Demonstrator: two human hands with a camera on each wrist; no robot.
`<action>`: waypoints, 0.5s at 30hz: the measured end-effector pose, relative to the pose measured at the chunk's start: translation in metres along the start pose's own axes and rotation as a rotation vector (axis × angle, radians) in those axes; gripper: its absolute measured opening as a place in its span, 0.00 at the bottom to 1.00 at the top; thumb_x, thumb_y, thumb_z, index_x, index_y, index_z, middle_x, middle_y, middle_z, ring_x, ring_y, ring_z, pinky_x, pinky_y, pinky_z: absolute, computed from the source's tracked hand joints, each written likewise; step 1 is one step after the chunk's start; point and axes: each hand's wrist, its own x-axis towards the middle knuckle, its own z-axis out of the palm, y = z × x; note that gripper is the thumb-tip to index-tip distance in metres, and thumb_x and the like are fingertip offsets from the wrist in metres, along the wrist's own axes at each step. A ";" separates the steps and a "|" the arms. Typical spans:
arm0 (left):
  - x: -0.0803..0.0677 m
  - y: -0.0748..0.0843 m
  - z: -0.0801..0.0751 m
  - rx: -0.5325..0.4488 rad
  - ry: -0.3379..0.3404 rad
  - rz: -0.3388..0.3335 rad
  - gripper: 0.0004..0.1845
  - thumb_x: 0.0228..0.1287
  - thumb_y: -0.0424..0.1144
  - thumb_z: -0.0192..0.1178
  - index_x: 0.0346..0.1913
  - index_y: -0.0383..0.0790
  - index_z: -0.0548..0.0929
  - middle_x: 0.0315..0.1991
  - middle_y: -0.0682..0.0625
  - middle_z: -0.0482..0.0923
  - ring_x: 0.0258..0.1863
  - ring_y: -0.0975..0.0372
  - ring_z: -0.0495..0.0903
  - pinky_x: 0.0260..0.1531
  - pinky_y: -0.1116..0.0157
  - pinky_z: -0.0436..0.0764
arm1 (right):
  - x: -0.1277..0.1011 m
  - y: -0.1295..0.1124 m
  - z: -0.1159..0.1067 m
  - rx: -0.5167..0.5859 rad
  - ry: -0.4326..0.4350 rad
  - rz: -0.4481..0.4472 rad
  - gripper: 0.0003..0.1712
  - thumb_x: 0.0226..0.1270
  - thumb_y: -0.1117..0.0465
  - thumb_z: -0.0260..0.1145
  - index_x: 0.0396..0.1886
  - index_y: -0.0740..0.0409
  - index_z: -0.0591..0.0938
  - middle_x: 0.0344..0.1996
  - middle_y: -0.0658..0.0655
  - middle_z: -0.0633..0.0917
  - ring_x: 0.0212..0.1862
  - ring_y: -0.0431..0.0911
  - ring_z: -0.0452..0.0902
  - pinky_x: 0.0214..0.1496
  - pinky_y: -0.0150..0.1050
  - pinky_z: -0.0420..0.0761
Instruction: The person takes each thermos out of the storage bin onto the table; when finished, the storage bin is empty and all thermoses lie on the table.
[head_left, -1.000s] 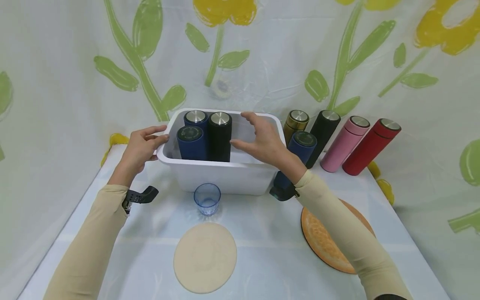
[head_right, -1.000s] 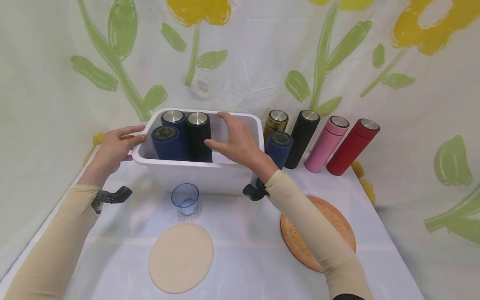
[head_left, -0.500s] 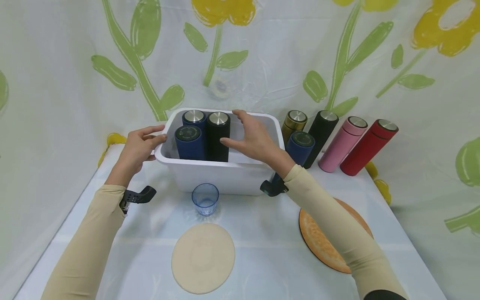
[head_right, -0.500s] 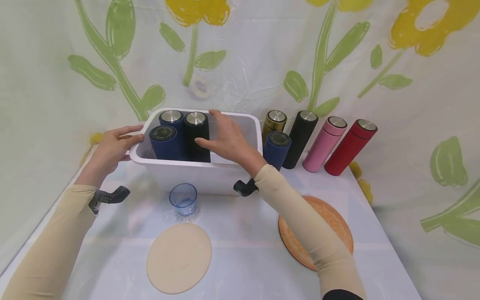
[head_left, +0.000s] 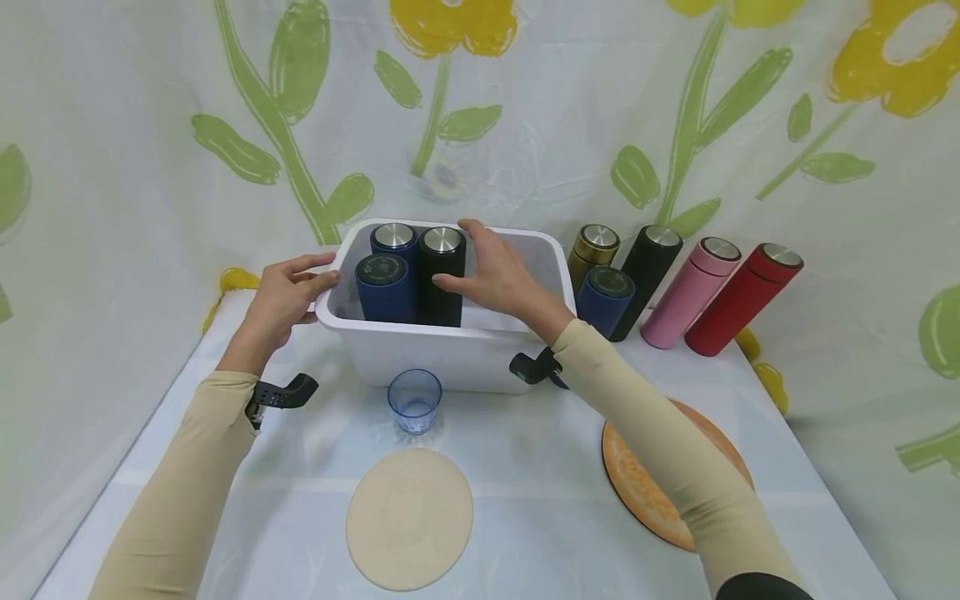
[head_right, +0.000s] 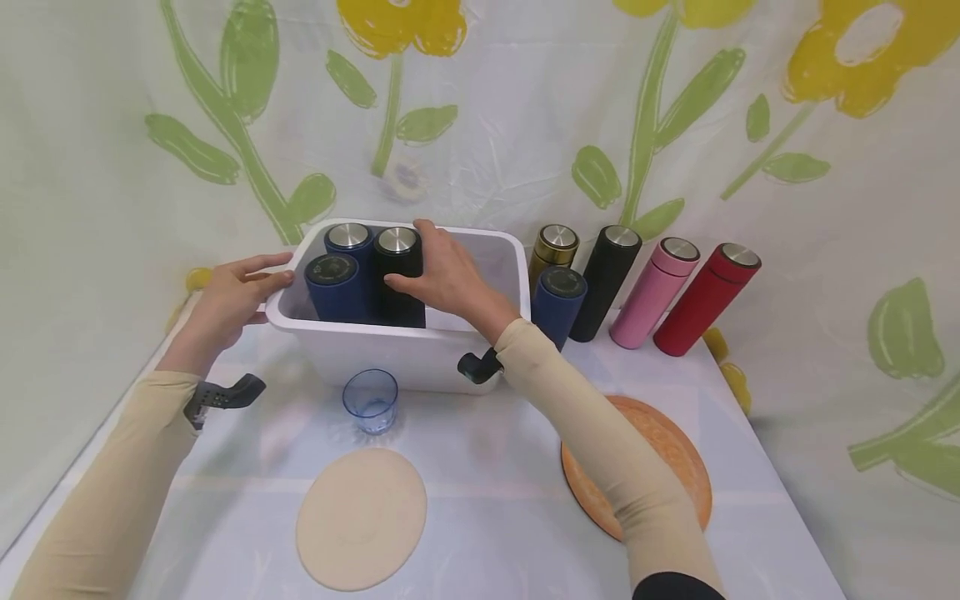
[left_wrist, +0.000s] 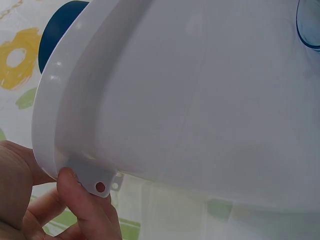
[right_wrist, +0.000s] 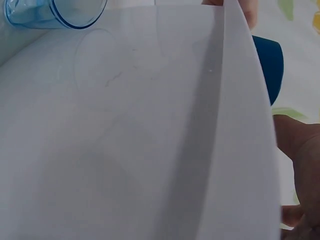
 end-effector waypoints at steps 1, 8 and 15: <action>0.000 0.000 0.000 -0.001 -0.001 0.001 0.29 0.75 0.47 0.57 0.75 0.47 0.67 0.63 0.37 0.74 0.49 0.52 0.77 0.34 0.69 0.82 | 0.001 0.000 0.001 0.000 -0.006 0.007 0.53 0.62 0.42 0.72 0.78 0.58 0.58 0.73 0.58 0.67 0.71 0.53 0.64 0.69 0.48 0.67; 0.002 -0.001 0.000 0.003 -0.003 -0.001 0.29 0.75 0.47 0.57 0.75 0.48 0.67 0.63 0.37 0.74 0.49 0.52 0.77 0.34 0.69 0.82 | 0.012 0.000 0.005 -0.032 -0.029 0.023 0.55 0.62 0.41 0.72 0.79 0.59 0.55 0.73 0.60 0.65 0.72 0.54 0.62 0.70 0.48 0.65; 0.001 -0.001 0.000 0.006 -0.001 -0.002 0.29 0.75 0.47 0.57 0.75 0.48 0.67 0.63 0.36 0.74 0.48 0.51 0.77 0.34 0.69 0.81 | 0.021 -0.002 0.009 -0.054 -0.040 0.011 0.56 0.61 0.41 0.72 0.78 0.60 0.54 0.71 0.62 0.68 0.70 0.54 0.65 0.69 0.48 0.66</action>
